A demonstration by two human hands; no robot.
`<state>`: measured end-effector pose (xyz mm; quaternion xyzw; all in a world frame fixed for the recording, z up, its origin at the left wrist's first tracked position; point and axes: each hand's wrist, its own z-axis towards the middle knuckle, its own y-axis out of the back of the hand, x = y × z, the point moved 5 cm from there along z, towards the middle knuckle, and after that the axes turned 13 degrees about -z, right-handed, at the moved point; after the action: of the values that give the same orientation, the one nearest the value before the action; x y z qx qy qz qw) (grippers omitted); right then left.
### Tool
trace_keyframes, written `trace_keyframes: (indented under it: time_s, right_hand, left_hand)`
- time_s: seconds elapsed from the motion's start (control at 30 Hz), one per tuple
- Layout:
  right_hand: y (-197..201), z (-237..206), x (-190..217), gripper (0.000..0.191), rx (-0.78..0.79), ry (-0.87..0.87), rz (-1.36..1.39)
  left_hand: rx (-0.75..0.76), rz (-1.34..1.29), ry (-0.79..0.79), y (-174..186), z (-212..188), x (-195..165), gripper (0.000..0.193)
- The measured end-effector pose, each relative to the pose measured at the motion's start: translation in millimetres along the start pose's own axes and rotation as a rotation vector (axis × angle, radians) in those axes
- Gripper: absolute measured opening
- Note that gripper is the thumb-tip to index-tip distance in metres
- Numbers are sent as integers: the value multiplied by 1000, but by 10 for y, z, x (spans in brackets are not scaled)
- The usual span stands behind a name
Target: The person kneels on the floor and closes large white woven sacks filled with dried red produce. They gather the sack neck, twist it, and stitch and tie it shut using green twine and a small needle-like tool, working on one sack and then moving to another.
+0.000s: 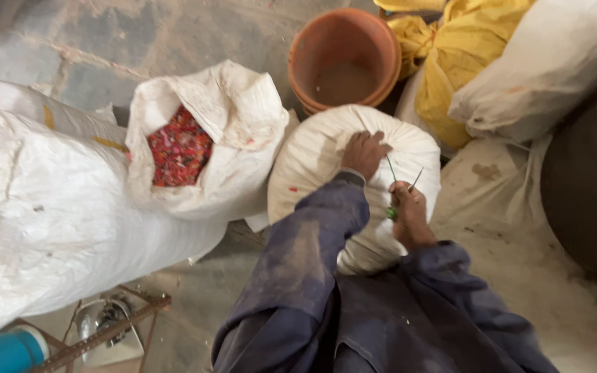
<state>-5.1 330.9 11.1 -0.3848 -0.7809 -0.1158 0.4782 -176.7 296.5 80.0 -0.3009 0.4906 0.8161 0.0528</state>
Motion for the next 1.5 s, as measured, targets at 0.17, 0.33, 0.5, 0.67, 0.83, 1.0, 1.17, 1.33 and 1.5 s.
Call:
trace_keyframes:
  time_s: [0.17, 0.33, 0.5, 0.67, 0.83, 1.0, 1.17, 1.33, 1.5]
  right_hand:
    - [94, -126, -20, 24, -2, -52, 37]
    - [325, -496, 452, 35, 200, 763, -859]
    - [793, -1068, 278, 31, -137, 858, -1397]
    - [830, -1469, -285, 17, -127, 60, -426]
    - [-689, -1939, -494, 19, 20, 169, -565]
    - [-2789, -2501, -660, 19, 490, 232, -541]
    - [-4152, -3046, -752, 20, 715, 301, -792]
    - [-4947, -3282, -853, 24, 821, 340, -919]
    - [-5602, -3306, -872, 26, 907, 391, -946]
  left_hand:
    - [80, -18, 92, -335, 17, 244, 19]
    - [-154, 27, -54, -117, -201, 128, 28]
    - [-62, -107, 100, 550, -824, -157, 35]
    - [-185, -103, 183, 1479, -1708, -28, 30]
    - [-330, -205, 325, 2433, -3108, 598, 26]
    - [-497, -264, 540, 3442, -4718, 976, 28]
    - [-812, -185, 606, 4394, -5859, 983, 29]
    - [-969, -80, 847, 5044, -6343, 977, 31]
    - [-1285, 31, 689, 5899, -6519, 1229, 26]
